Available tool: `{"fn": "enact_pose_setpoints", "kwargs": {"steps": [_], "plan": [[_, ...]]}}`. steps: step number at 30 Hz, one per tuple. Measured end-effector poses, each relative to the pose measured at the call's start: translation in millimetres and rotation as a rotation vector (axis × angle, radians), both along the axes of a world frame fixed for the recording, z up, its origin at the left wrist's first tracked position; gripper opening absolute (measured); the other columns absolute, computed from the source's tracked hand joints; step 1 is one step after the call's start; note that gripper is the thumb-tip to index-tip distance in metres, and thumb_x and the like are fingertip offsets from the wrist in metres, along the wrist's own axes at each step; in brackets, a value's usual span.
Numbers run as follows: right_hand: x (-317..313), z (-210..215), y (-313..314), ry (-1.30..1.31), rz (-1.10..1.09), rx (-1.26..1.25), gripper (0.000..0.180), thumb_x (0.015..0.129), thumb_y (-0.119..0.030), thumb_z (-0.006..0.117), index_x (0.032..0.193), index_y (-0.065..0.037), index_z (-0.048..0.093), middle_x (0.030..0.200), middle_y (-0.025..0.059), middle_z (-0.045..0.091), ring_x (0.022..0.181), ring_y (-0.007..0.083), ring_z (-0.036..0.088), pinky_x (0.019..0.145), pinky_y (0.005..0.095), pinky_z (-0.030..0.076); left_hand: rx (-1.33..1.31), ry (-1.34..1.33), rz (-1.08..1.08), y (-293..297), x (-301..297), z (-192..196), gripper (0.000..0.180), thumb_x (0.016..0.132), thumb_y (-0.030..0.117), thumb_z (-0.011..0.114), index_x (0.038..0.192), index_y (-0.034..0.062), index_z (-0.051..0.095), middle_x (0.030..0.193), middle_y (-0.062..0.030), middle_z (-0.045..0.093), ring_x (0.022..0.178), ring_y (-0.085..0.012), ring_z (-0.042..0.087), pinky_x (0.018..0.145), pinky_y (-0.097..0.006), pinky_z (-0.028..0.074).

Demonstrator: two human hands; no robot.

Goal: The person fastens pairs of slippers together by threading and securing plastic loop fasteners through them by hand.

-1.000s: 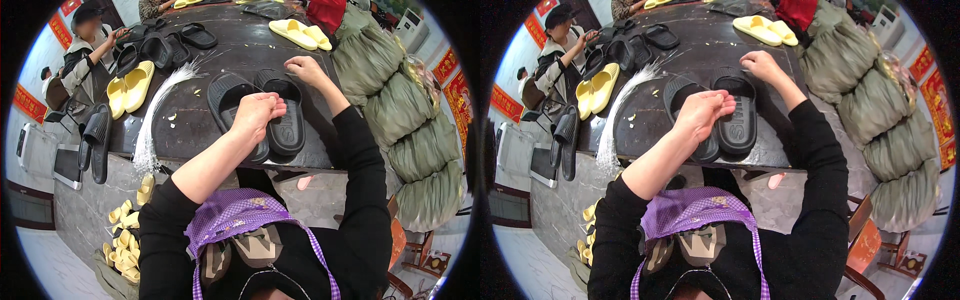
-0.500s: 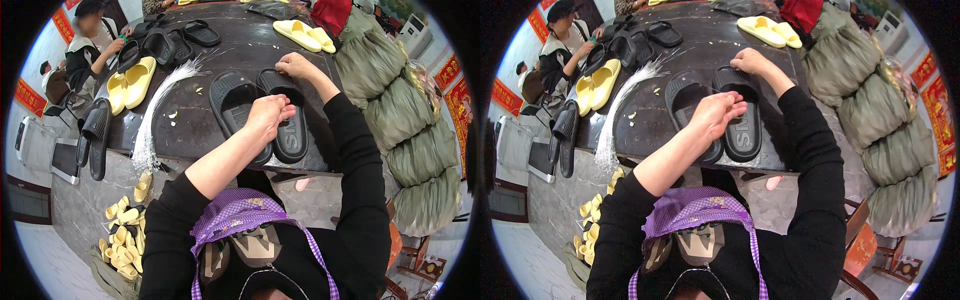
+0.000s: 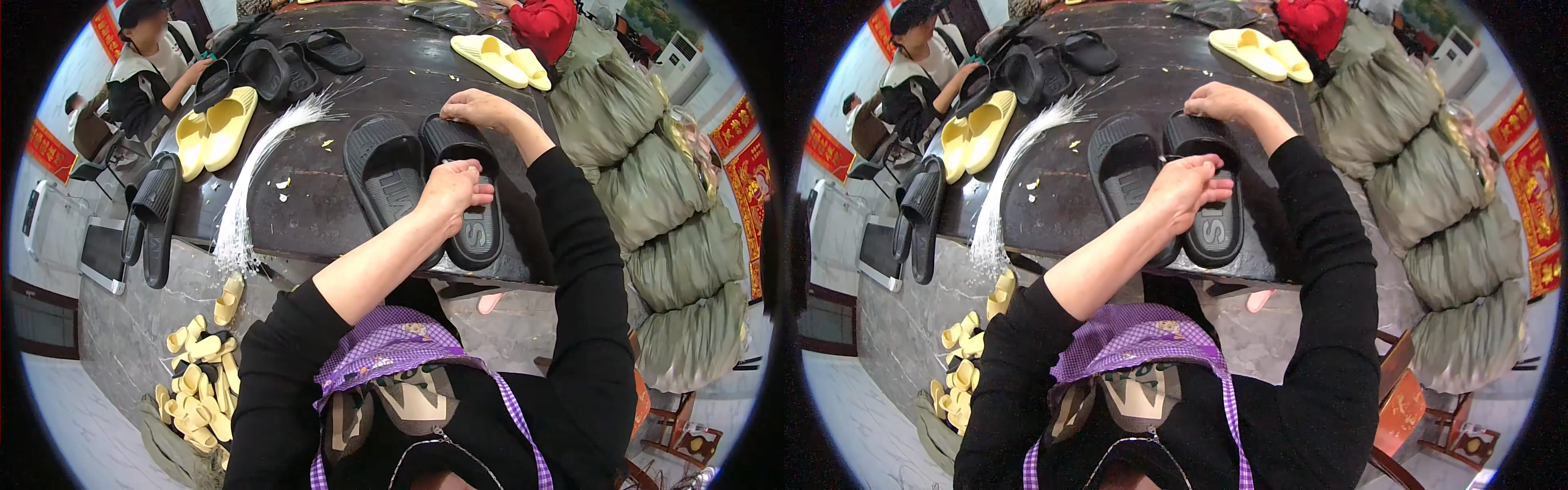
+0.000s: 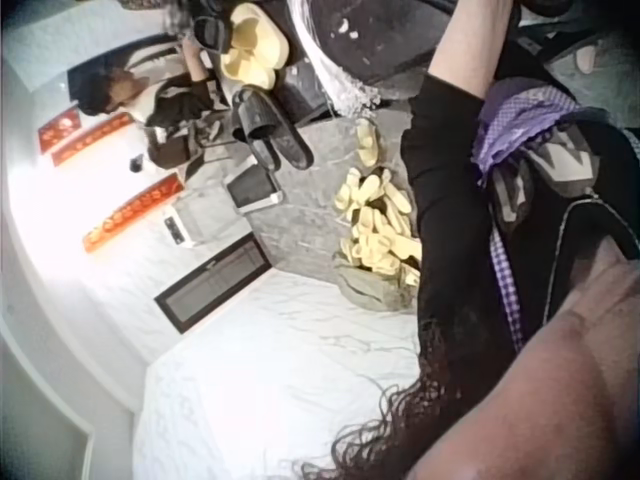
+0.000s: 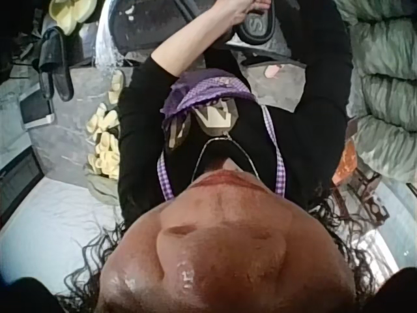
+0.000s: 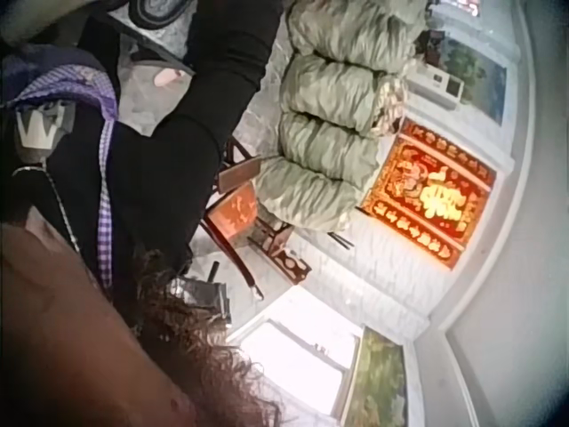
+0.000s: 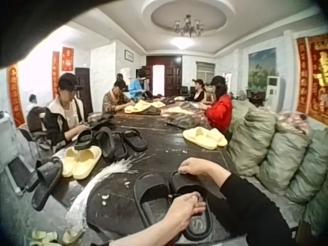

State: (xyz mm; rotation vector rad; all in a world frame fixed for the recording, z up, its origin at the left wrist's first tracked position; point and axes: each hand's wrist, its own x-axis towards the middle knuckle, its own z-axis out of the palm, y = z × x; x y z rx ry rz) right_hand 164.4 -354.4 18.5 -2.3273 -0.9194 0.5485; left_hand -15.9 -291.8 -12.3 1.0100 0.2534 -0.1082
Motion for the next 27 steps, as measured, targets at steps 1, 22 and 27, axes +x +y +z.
{"fn": "enact_pose_setpoints", "kwargs": {"steps": [1,22,27], "plan": [[0,0,0,0.044,-0.006,0.031,0.028,0.083,-0.026,0.053,0.094,-0.003,0.065,0.085,0.0028,0.062,0.079,0.0118,0.054,0.069,0.0252,0.043,-0.018,0.023,0.043,0,0,2,0.029,0.092,0.008,0.041,0.115,-0.0078,0.045,0.106,-0.0139,0.052,0.083,-0.023,0.058,0.072,-0.032,0.052],[0,-12,12,-0.098,-0.032,0.136,0.026,0.074,-0.02,0.062,0.092,-0.001,0.067,0.082,0.0105,0.066,0.076,0.016,0.06,0.071,0.0305,0.047,-0.048,-0.055,0.087,1,10,-3,0.032,0.094,0.011,0.036,0.119,-0.0077,0.043,0.106,-0.0148,0.053,0.083,-0.0236,0.058,0.07,-0.032,0.05],[2,-25,18,-0.102,-0.024,0.193,0.026,0.07,-0.016,0.065,0.091,-0.001,0.067,0.081,0.0114,0.067,0.074,0.0165,0.062,0.07,0.0309,0.048,-0.121,-0.035,0.071,6,3,-5,0.032,0.094,0.013,0.036,0.116,-0.0092,0.042,0.104,-0.018,0.054,0.083,-0.0248,0.058,0.07,-0.034,0.051]]}}
